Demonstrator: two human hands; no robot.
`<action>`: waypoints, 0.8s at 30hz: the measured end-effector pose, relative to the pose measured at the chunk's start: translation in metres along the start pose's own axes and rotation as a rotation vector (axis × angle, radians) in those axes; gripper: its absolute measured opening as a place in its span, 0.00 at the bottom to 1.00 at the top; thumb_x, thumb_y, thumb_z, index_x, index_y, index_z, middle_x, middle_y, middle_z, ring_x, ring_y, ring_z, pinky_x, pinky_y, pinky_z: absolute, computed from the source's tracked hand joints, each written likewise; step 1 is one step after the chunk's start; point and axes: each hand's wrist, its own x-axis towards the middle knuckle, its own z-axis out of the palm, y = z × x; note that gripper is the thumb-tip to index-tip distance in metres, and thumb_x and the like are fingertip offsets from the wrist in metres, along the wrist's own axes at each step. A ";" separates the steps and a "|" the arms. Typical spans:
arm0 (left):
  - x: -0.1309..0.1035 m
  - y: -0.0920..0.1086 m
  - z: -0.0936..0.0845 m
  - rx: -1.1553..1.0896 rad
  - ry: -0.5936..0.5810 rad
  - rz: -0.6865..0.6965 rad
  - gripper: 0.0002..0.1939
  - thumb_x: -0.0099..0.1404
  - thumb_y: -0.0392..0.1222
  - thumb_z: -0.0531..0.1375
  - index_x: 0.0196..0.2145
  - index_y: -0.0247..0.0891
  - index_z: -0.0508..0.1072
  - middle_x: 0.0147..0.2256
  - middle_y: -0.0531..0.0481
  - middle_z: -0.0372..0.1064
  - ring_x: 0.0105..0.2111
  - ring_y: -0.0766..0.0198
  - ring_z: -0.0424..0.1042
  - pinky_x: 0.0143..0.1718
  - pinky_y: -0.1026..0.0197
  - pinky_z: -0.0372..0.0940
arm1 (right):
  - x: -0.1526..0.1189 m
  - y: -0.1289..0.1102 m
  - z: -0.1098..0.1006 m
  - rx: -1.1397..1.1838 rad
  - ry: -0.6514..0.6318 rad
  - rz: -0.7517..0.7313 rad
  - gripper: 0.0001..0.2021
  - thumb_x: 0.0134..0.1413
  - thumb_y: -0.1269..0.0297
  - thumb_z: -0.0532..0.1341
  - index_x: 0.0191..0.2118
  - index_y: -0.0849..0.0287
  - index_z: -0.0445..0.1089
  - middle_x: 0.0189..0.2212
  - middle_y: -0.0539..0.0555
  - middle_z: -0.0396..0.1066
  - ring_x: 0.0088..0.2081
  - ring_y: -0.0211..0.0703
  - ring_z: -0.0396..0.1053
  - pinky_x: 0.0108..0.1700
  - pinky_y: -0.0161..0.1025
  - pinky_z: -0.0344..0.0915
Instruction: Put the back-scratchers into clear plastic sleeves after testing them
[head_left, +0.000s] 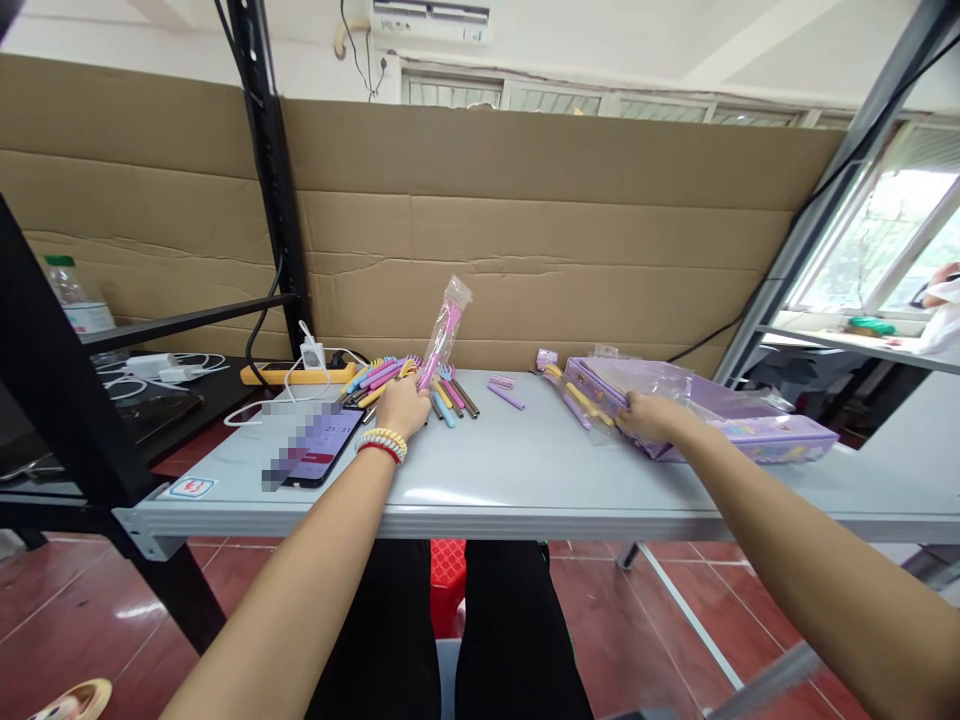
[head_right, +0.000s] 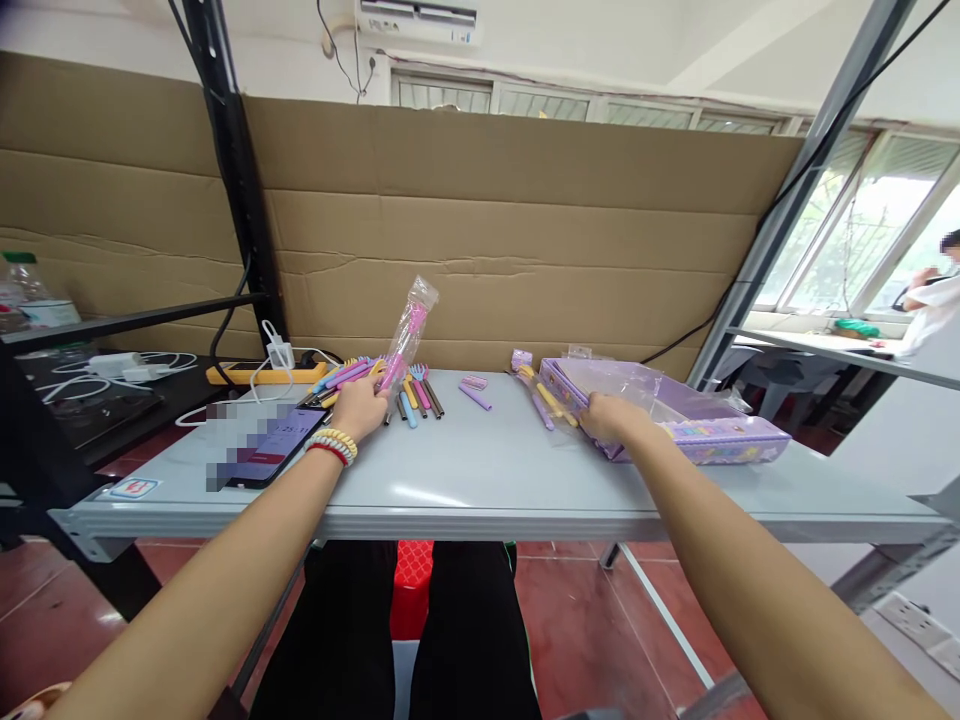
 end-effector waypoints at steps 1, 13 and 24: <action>0.000 0.001 0.000 -0.001 0.006 -0.007 0.17 0.61 0.38 0.53 0.45 0.40 0.75 0.39 0.42 0.76 0.43 0.51 0.73 0.44 0.55 0.65 | -0.002 -0.003 -0.005 -0.036 -0.005 0.006 0.20 0.56 0.60 0.52 0.50 0.64 0.68 0.49 0.69 0.70 0.47 0.58 0.70 0.44 0.47 0.65; -0.006 0.011 0.000 -0.004 0.019 0.039 0.13 0.63 0.40 0.53 0.40 0.39 0.75 0.36 0.43 0.75 0.39 0.55 0.73 0.41 0.57 0.65 | 0.052 -0.120 -0.004 0.246 0.328 -0.324 0.18 0.58 0.64 0.52 0.50 0.63 0.72 0.50 0.63 0.70 0.53 0.54 0.66 0.53 0.44 0.61; -0.005 0.016 0.005 -0.017 -0.005 0.088 0.13 0.62 0.39 0.53 0.41 0.41 0.75 0.35 0.46 0.75 0.38 0.57 0.72 0.40 0.59 0.64 | 0.089 -0.147 0.020 0.607 0.255 -0.255 0.20 0.51 0.54 0.61 0.47 0.59 0.75 0.47 0.57 0.74 0.47 0.48 0.71 0.47 0.39 0.64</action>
